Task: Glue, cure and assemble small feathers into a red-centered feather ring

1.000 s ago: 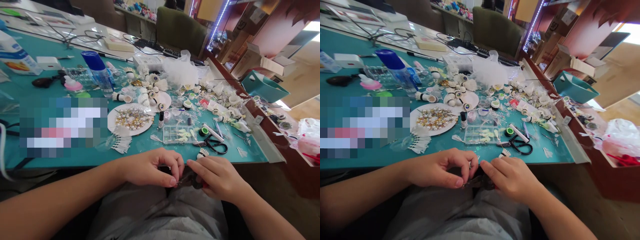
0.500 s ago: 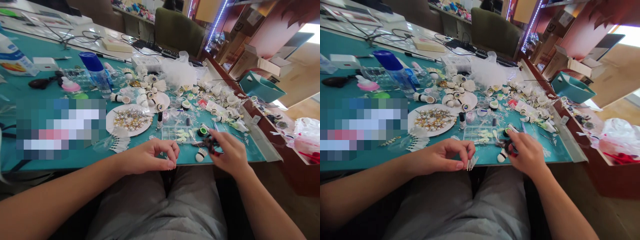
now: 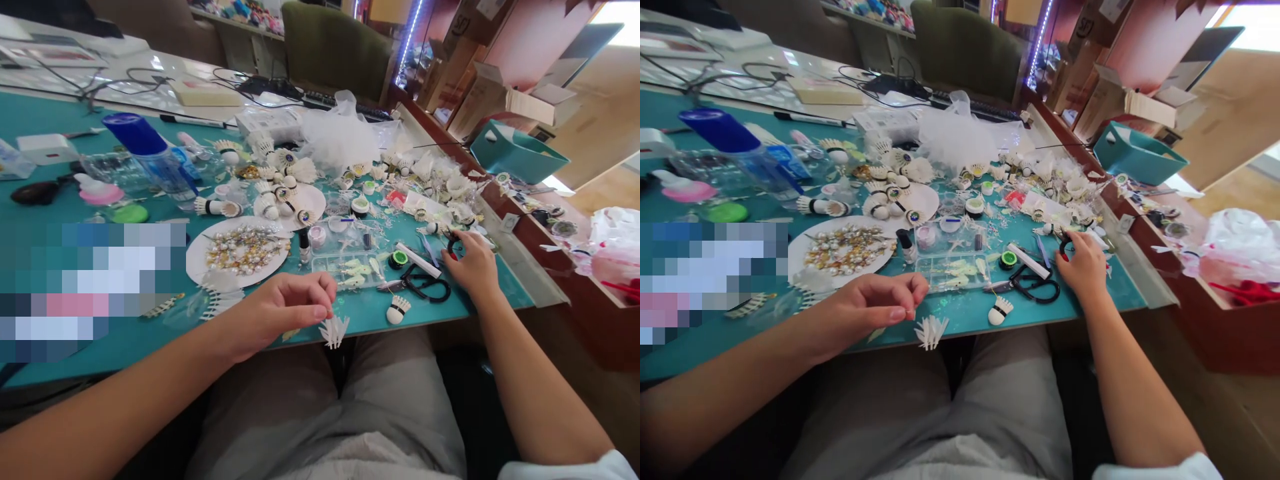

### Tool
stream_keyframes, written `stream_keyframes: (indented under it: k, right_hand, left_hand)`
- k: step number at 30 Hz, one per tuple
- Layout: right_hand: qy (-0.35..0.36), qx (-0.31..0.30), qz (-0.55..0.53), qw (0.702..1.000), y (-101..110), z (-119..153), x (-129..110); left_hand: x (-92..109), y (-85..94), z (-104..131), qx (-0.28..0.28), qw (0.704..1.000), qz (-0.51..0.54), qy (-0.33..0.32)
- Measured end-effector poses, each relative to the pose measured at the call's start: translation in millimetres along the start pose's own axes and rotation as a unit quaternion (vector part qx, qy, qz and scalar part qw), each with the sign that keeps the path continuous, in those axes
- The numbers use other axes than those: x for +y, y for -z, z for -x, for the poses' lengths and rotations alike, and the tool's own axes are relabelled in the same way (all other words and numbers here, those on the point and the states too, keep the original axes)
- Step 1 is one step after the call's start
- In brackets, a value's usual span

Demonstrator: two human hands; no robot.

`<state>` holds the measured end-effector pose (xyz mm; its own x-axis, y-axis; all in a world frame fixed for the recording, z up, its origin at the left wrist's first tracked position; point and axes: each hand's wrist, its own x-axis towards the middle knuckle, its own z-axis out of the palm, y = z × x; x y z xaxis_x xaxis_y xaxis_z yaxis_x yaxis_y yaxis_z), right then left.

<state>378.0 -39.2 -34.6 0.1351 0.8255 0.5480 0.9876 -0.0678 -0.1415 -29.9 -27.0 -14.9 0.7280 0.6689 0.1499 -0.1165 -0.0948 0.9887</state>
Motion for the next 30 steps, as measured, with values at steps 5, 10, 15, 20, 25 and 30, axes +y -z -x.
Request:
stream_keyframes:
  k: [5,10,15,20,25,30]
  right_hand:
    - [-0.020,-0.018,0.009,1.000,-6.5,-1.0,12.0]
    - [-0.001,0.006,0.008,1.000,11.8,-3.0,-10.4]
    - [0.227,-0.193,-0.137,0.945,60.4,2.3,-67.7]
    - [0.264,-0.332,-0.147,0.894,73.9,16.2,-95.7]
    - [0.260,-0.351,-0.166,0.884,64.3,20.9,-98.9]
    - [0.243,-0.365,-0.215,0.873,60.3,21.3,-104.8]
  left_hand:
    - [-1.6,-4.1,3.9,-0.004,0.999,-0.034,-0.035]
    - [11.3,-12.6,6.3,0.029,0.993,-0.098,-0.058]
    - [18.0,-24.2,9.6,0.065,0.986,-0.139,-0.067]
    - [17.2,-31.7,10.1,0.107,0.975,-0.175,-0.082]
    - [15.4,-33.1,9.7,0.124,0.953,-0.234,-0.144]
    - [10.8,-31.1,12.1,0.182,0.903,-0.307,-0.241]
